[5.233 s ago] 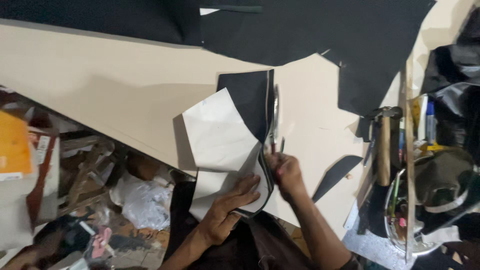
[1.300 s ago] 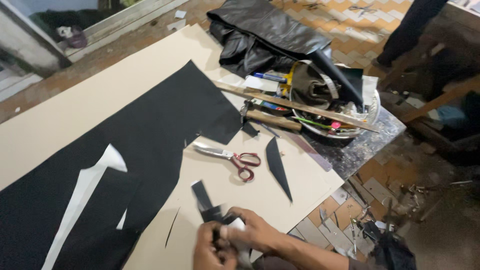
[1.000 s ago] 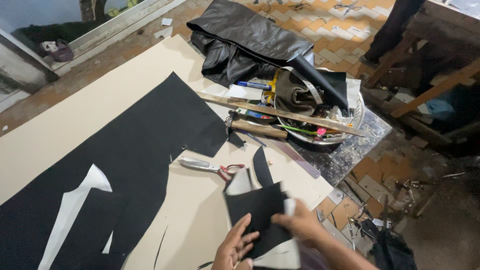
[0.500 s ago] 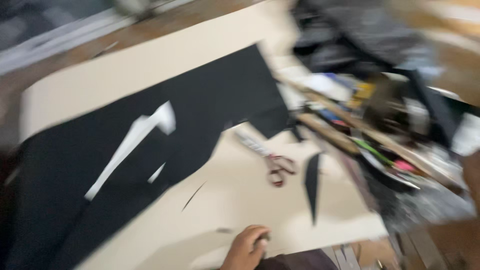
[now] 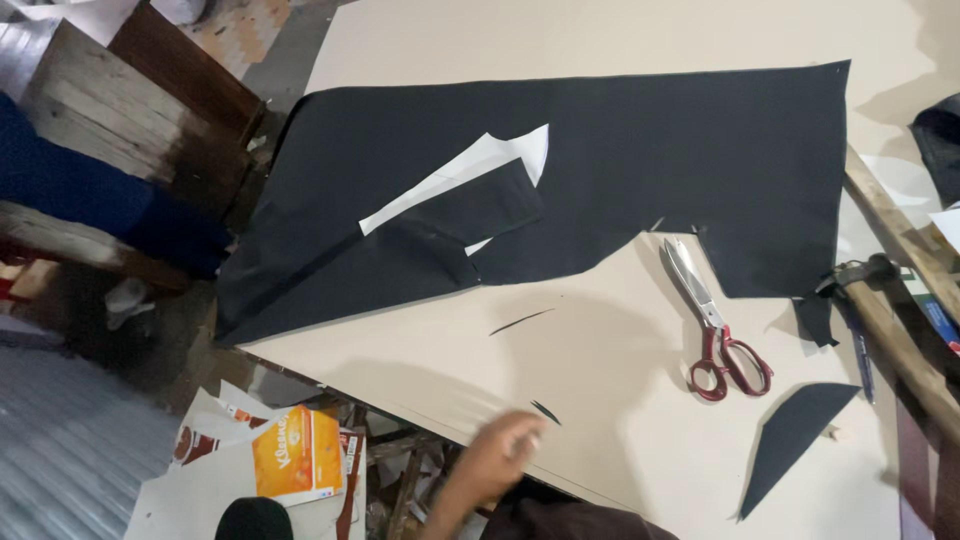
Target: The person measures and marks a black fabric using a ruler and chalk, then cuts along the marked lines with scissors. They remove a paper pattern and continue cutting additional fabric pieces.
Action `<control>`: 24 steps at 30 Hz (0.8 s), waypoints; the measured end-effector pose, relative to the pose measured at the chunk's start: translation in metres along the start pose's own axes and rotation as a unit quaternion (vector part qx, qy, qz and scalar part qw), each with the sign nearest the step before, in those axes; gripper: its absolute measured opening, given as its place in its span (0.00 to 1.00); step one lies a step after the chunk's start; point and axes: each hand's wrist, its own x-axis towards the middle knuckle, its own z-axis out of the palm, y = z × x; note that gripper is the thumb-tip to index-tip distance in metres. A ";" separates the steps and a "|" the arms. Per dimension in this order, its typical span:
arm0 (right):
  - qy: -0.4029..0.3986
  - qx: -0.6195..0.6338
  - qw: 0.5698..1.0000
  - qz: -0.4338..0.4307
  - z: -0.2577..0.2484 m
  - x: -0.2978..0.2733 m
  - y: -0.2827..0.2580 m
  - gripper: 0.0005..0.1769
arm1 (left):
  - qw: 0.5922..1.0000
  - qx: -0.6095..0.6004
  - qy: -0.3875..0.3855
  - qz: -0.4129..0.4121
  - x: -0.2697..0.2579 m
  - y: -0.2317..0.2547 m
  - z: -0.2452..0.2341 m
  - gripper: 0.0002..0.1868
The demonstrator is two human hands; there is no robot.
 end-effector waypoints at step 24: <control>0.081 -0.212 0.974 0.001 0.059 -0.052 -0.057 0.08 | 0.865 0.475 0.139 -0.087 0.203 -0.107 -0.309 0.47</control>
